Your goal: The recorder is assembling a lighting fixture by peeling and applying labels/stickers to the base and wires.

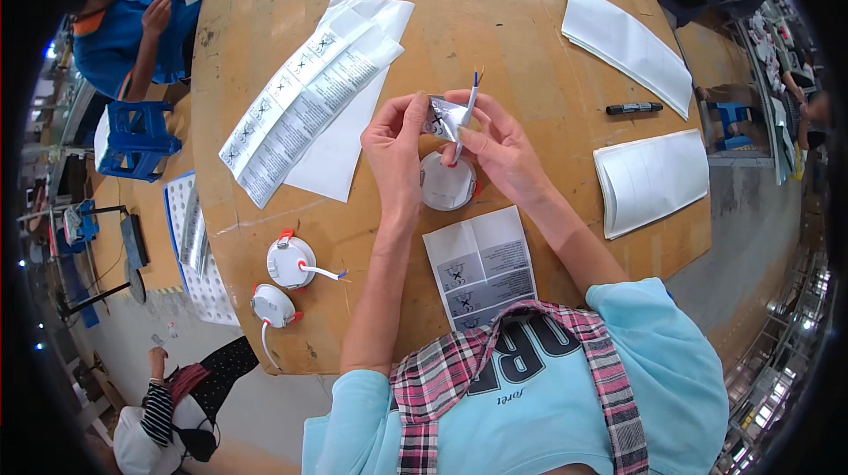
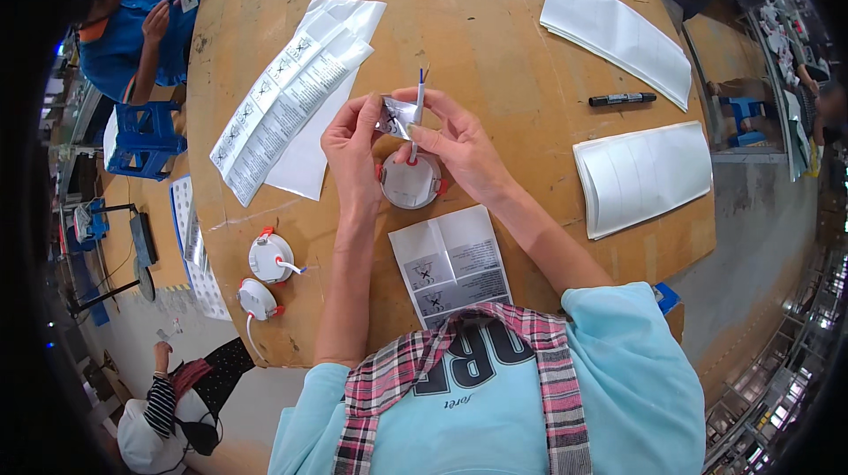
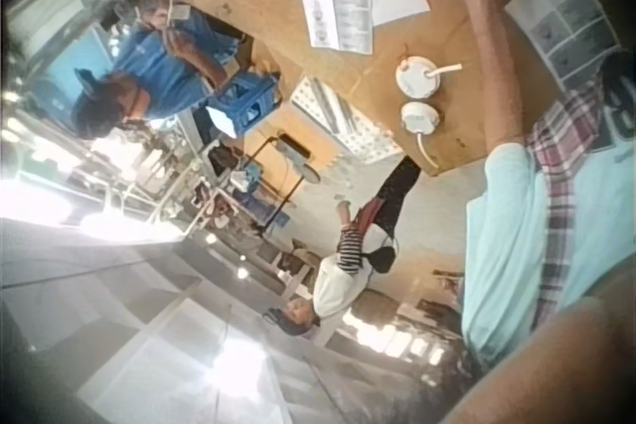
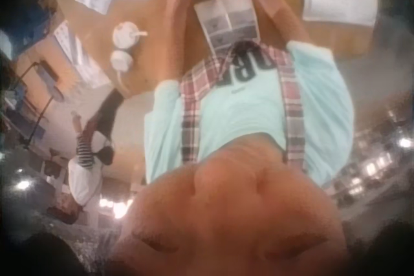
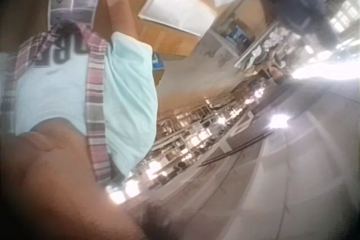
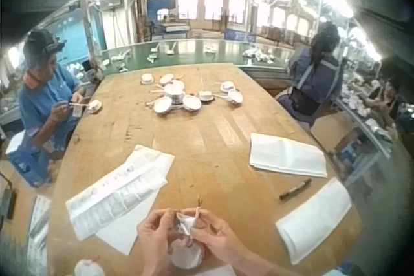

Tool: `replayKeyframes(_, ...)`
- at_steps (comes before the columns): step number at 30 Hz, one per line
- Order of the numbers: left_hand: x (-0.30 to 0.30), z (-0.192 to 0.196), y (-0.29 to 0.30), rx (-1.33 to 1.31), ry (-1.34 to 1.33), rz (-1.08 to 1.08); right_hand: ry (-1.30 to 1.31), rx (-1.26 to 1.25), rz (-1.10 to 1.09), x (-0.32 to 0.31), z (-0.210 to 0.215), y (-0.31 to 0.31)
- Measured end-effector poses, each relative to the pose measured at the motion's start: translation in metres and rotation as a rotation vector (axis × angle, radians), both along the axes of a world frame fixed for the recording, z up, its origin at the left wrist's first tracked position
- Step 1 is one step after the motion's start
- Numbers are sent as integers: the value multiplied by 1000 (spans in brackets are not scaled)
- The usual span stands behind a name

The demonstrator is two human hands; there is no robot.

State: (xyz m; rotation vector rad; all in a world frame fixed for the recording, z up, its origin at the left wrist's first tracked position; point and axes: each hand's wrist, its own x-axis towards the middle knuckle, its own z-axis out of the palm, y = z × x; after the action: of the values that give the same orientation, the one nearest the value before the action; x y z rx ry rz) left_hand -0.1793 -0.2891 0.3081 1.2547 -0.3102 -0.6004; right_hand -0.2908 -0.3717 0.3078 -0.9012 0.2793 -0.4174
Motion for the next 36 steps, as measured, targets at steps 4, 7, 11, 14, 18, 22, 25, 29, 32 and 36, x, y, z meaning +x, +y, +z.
replayKeyframes(4, -2, 5, 2, 29, -44, 26, 14, 51, -28, -1, 1, 2)
replayKeyframes(7, -6, 5, 1, 65, -104, 51, 4, 61, -30, -2, 1, 1)
replayKeyframes(11, -8, 4, 0, 85, -167, 88, -1, 73, -29, -3, 0, 2)
replayKeyframes(14, -10, 6, 1, 113, -211, 107, 9, 70, -31, -4, 2, 3)
replayKeyframes(18, -12, 5, 2, 143, -257, 128, -1, 112, -22, -4, 0, 2)
replayKeyframes(22, -14, 4, 2, 127, -278, 140, 10, 132, -9, -6, -1, -1)
replayKeyframes(25, -16, 6, 2, 164, -291, 132, 0, 206, -11, -7, -1, -4)
replayKeyframes(29, -19, 10, 3, 125, -232, 139, 1, 215, 2, -8, 3, -5)
replayKeyframes(32, -20, 8, 2, 117, -211, 117, 18, 211, -16, -8, 5, -4)
replayKeyframes(36, -25, 9, -2, 29, -164, 86, 59, 165, -71, -8, 7, -3)
